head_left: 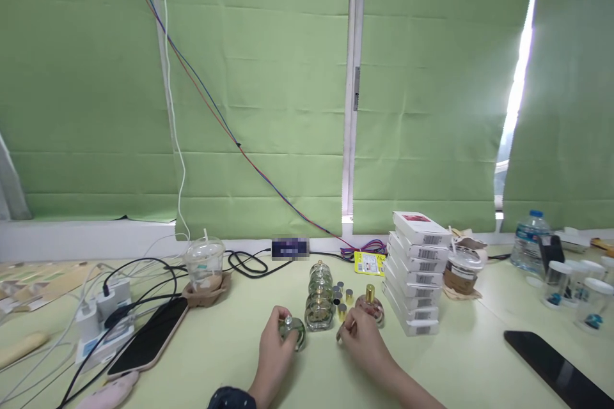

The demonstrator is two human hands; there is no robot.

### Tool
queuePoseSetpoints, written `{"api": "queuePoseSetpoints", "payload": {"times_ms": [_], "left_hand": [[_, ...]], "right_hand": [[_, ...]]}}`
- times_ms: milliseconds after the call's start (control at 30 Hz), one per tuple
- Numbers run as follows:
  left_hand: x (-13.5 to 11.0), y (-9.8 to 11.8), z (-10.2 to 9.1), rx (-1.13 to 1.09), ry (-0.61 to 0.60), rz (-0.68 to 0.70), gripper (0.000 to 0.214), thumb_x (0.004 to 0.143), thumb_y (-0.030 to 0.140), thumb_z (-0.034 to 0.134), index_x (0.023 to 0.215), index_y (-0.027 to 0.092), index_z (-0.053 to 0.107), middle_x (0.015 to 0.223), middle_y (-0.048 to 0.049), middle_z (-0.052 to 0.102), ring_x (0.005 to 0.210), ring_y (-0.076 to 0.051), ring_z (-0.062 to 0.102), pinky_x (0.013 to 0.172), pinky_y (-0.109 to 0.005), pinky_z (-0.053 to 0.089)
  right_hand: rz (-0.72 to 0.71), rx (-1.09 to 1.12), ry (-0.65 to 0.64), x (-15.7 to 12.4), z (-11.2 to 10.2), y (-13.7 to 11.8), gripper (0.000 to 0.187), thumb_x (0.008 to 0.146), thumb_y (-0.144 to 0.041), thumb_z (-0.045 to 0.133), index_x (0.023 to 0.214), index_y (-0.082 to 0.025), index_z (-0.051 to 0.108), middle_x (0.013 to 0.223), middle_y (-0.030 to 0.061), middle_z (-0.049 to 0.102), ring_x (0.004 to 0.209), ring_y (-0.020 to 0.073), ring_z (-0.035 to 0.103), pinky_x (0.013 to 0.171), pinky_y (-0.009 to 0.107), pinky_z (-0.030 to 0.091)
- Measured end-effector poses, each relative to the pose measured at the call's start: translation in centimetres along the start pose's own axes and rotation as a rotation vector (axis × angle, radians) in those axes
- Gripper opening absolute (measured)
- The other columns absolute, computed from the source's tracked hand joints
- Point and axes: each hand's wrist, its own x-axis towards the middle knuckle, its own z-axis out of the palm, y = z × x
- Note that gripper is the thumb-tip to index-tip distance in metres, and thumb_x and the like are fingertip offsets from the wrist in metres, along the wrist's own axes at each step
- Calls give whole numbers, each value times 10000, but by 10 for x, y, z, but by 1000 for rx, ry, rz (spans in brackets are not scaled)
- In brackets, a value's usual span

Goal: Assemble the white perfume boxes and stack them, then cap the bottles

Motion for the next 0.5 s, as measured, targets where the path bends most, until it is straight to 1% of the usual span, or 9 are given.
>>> {"api": "queuePoseSetpoints", "payload": {"times_ms": [67, 133, 167, 233, 333, 400, 500], "left_hand": [[-1, 2, 2, -22, -3, -2, 125, 576, 189, 515, 684, 242, 481, 608, 42, 523, 586, -185, 509, 572, -277, 391], [-3, 4, 3, -47, -17, -2, 132, 563, 182, 508, 678, 240, 482, 602, 43, 507, 581, -179, 494, 561, -269, 384], [-4, 5, 4, -60, -29, -1, 137, 559, 175, 503, 679, 238, 484, 601, 43, 503, 583, -176, 489, 561, -267, 384], [-7, 6, 4, -85, -59, 1, 145, 561, 160, 491, 685, 234, 485, 603, 42, 499, 590, -172, 488, 566, -265, 388], [-9, 6, 5, -112, -109, 0, 140, 576, 149, 475, 688, 232, 479, 609, 40, 489, 596, -169, 487, 565, -263, 389], [-10, 5, 6, -131, -142, 0, 146, 576, 140, 471, 689, 232, 480, 616, 40, 488, 604, -167, 483, 565, -262, 384], [-11, 3, 8, -185, -183, -16, 172, 564, 125, 471, 697, 230, 496, 625, 39, 497, 625, -170, 486, 580, -263, 378]], "right_hand": [[113, 94, -55, 3, 1, -3, 179, 625, -159, 639, 626, -224, 473, 522, -72, 495, 435, 122, 480, 471, 243, 363], [226, 208, -127, 4, 1, -6, 184, 617, -209, 684, 693, -211, 517, 491, -88, 514, 361, 103, 465, 412, 222, 348], [275, 269, -160, 3, 2, -8, 191, 613, -235, 704, 701, -198, 539, 487, -80, 530, 359, 100, 475, 405, 218, 356], [363, 396, -217, -2, 2, -10, 198, 609, -278, 728, 655, -168, 570, 500, -43, 563, 397, 96, 505, 423, 213, 380], [478, 592, -277, -13, 1, -11, 191, 609, -269, 732, 614, -130, 600, 570, 13, 608, 456, 82, 526, 456, 199, 382], [527, 712, -296, -20, 0, -9, 161, 611, -225, 730, 624, -113, 615, 597, 16, 603, 481, 70, 520, 474, 185, 372], [546, 871, -289, -23, 1, -4, 138, 639, -178, 717, 612, -122, 595, 597, -4, 568, 512, 63, 503, 507, 169, 370]]}}
